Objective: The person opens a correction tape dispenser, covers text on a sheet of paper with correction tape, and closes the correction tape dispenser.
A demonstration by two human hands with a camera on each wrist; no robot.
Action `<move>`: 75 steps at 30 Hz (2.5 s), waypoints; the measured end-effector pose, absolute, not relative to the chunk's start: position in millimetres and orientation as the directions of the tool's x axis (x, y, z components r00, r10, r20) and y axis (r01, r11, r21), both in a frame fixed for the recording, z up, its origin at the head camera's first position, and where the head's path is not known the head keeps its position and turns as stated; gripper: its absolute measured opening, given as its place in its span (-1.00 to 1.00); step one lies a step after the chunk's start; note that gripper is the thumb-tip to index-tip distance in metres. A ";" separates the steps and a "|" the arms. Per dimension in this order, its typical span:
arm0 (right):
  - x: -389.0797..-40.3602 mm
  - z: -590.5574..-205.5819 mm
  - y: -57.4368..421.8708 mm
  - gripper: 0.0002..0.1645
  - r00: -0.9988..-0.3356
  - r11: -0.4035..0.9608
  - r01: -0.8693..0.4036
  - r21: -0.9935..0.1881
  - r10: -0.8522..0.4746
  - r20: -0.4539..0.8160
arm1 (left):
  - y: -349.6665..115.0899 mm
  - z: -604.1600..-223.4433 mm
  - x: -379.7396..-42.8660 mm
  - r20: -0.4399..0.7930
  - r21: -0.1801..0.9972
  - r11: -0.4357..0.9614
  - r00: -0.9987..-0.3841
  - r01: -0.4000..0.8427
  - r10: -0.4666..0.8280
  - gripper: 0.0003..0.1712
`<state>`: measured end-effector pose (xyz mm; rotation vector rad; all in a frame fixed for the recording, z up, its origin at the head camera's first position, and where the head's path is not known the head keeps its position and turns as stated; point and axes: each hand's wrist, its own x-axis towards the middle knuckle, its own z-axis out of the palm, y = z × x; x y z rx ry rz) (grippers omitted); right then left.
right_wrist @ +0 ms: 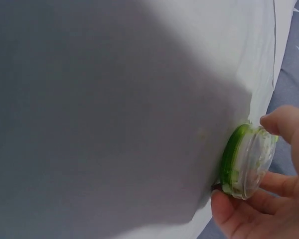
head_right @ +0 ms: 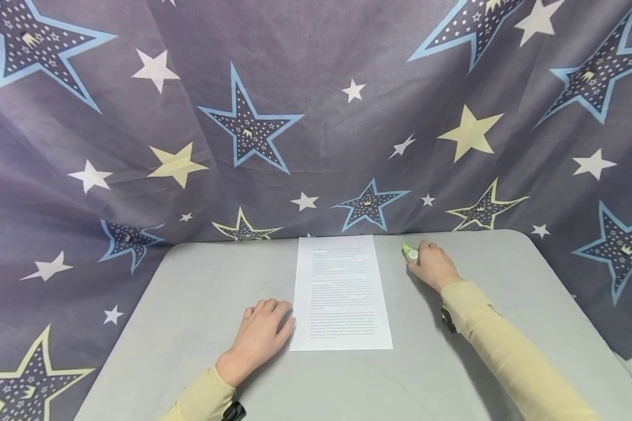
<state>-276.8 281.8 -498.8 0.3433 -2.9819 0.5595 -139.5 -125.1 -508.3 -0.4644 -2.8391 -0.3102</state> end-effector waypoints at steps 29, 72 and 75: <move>-207.0 -479.6 262.4 -0.64 -0.919 0.850 -0.394 -0.351 -0.350 0.184 | -123.4 -506.2 -137.4 0.278 0.161 0.922 -0.913 0.352 0.300 -0.69; -166.8 -437.1 170.3 -0.82 -0.656 0.584 -0.751 -0.308 -0.712 0.250 | -83.4 -481.8 -153.5 0.358 0.403 0.692 -0.799 0.599 0.484 -0.77; -167.3 -438.9 165.9 -0.81 -0.646 0.577 -0.760 -0.298 -0.719 0.256 | -81.2 -480.6 -154.8 0.362 0.415 0.674 -0.790 0.612 0.494 -0.78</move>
